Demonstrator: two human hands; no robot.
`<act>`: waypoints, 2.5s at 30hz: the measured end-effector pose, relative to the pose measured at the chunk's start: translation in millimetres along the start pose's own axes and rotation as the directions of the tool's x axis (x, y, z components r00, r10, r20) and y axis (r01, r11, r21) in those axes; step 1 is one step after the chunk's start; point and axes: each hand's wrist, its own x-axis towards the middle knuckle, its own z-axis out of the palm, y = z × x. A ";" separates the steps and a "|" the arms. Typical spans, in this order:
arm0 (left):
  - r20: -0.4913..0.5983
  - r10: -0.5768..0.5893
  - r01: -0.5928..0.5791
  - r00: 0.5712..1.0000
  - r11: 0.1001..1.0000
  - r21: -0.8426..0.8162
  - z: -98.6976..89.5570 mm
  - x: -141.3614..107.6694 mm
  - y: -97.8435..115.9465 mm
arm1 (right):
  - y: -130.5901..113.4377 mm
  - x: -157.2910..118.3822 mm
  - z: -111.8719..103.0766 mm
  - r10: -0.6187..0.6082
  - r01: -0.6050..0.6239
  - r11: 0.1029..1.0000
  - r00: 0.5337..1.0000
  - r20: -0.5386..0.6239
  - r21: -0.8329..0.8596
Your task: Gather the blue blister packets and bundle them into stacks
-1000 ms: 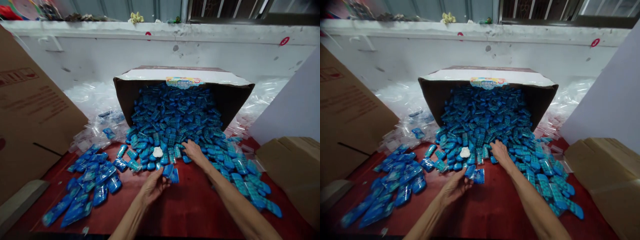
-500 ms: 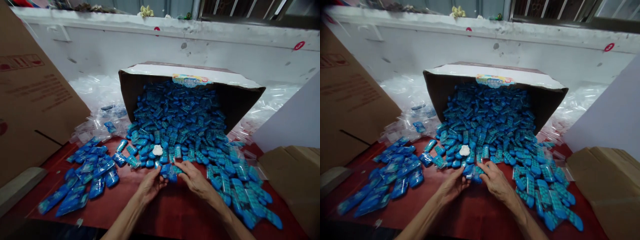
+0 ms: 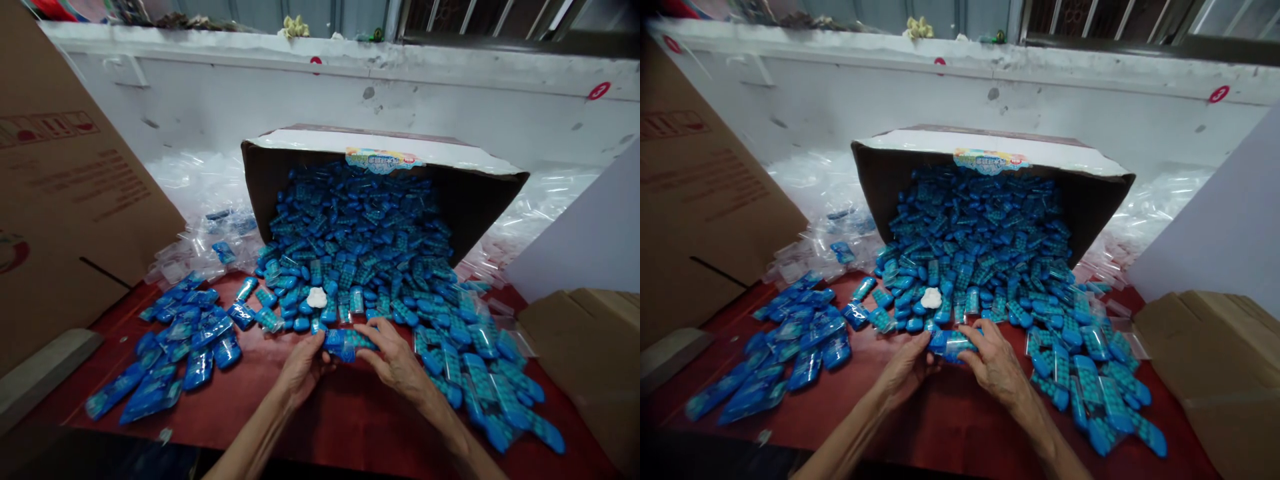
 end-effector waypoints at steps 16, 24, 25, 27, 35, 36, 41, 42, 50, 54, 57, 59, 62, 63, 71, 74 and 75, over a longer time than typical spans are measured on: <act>0.014 0.112 -0.113 0.994 0.993 0.041 13.7 3.1 4.3 | -3.6 -1.7 35.7 0.063 -0.018 0.986 0.960 -0.271 0.166; 0.038 -0.007 0.013 0.999 0.988 -0.157 22.3 6.2 8.8 | -9.8 6.6 49.3 0.090 0.013 0.964 0.924 -0.371 0.266; 0.039 -0.021 0.027 0.999 0.987 -0.161 21.1 7.3 10.6 | -9.8 8.1 46.0 0.104 0.012 0.940 0.941 -0.321 0.342; 0.058 -0.057 0.065 0.997 0.987 -0.150 18.3 8.7 15.7 | -7.6 12.0 36.2 0.148 -0.040 0.839 0.976 -0.157 0.543; 0.226 -0.160 0.187 0.961 0.977 -0.103 25.5 9.2 24.0 | 10.3 30.0 23.7 0.240 -0.230 0.265 0.956 0.167 0.936; 0.232 -0.154 0.174 0.961 0.982 -0.071 26.9 8.9 23.6 | 11.4 30.7 25.2 0.236 -0.246 0.243 0.953 0.188 0.938; 0.258 -0.131 0.125 0.957 0.991 0.038 30.2 4.3 21.3 | 12.7 28.8 27.1 0.181 -0.257 0.286 0.960 0.212 0.923; 0.255 -0.126 0.120 0.959 0.992 0.038 30.8 3.1 20.4 | 12.2 28.1 26.9 0.182 -0.249 0.315 0.963 0.199 0.916; 0.280 -0.114 0.098 0.953 0.993 0.071 32.6 0.1 18.0 | 5.1 22.1 23.4 0.206 -0.208 0.489 0.971 0.120 0.847; 0.378 -0.187 0.181 0.907 0.982 0.051 27.2 0.4 22.3 | -1.5 21.3 14.6 0.147 -0.311 0.461 0.950 0.274 0.831; 0.439 -0.189 0.187 0.878 0.981 0.049 24.8 -0.4 23.4 | -6.1 22.2 7.9 0.088 -0.341 0.443 0.937 0.338 0.829; 0.460 -0.183 0.183 0.869 0.982 0.045 24.2 -1.0 22.4 | -7.4 22.2 5.4 0.083 -0.346 0.453 0.934 0.348 0.821; 0.452 -0.162 0.169 0.877 0.985 0.026 23.7 -2.2 17.9 | -6.1 19.9 8.1 0.077 -0.334 0.452 0.938 0.337 0.827; 0.443 -0.155 0.165 0.883 0.986 0.017 23.8 -2.9 15.6 | -4.9 18.6 11.0 0.070 -0.320 0.442 0.944 0.324 0.838; 0.379 -0.076 0.120 0.922 0.988 -0.093 33.8 -13.0 -5.6 | 3.3 5.8 43.7 0.178 -0.262 0.318 0.961 0.214 0.911; 0.295 -0.059 0.108 0.954 0.982 -0.152 29.8 -15.7 -0.2 | 3.3 4.1 47.5 0.182 -0.289 0.410 0.955 0.232 0.865; 0.242 -0.032 0.082 0.970 0.976 -0.199 24.5 -17.2 6.5 | 4.2 4.4 47.9 0.184 -0.281 0.446 0.958 0.220 0.850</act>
